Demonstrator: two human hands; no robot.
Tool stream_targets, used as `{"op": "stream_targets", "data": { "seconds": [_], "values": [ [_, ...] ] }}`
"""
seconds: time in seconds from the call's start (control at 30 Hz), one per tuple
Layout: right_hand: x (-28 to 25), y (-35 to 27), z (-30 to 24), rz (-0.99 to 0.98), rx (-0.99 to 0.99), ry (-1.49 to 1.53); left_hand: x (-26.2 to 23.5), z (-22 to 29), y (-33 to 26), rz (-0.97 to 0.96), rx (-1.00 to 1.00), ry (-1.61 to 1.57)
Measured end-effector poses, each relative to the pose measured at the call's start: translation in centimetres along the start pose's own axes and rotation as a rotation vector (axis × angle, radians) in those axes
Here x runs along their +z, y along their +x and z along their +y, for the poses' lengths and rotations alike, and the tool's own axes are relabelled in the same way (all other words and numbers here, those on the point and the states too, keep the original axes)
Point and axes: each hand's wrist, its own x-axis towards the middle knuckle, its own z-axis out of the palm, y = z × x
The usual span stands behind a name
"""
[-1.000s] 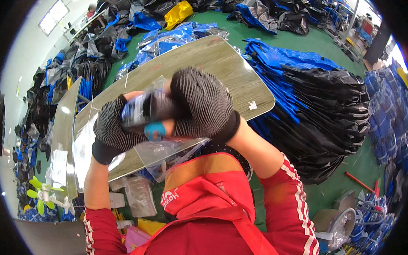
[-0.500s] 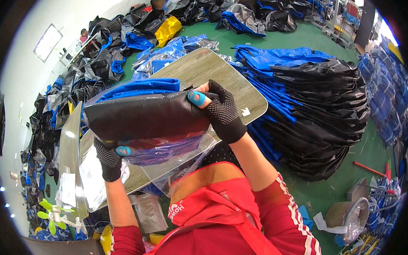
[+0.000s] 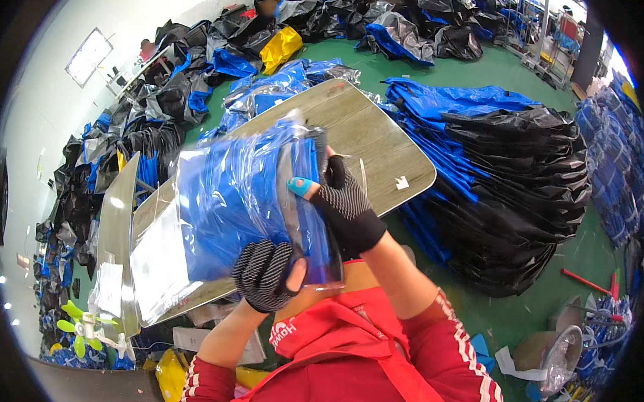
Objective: The person repeatedly folds blue and black tarps on a table, then places each folded tarp into a clear plastic bag. The person handles the tarps and bags by hand, repeating the same sequence multiple times.
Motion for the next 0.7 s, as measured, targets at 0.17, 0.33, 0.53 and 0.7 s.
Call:
{"op": "stream_targets", "data": {
  "seconds": [0.17, 0.33, 0.53, 0.7],
  "values": [
    [-3.6, 2.3, -2.4, -0.197, 0.016, -0.218, -5.3, 0.1, 4.1, -0.333, -0.377, -0.561],
    [-4.3, 2.4, -3.3, -0.731, 0.23, -0.282, -4.2, -7.4, 1.3, -0.084, -0.96, -0.953],
    [-6.3, -0.2, -1.7, -0.578, 0.441, -0.387, -2.0, -5.8, -5.9, -0.071, -1.286, -1.131],
    [-7.6, -3.5, 2.9, -0.266, 0.235, -0.557, -2.2, -4.8, -9.6, -0.161, -1.097, -0.744]
  ]
}}
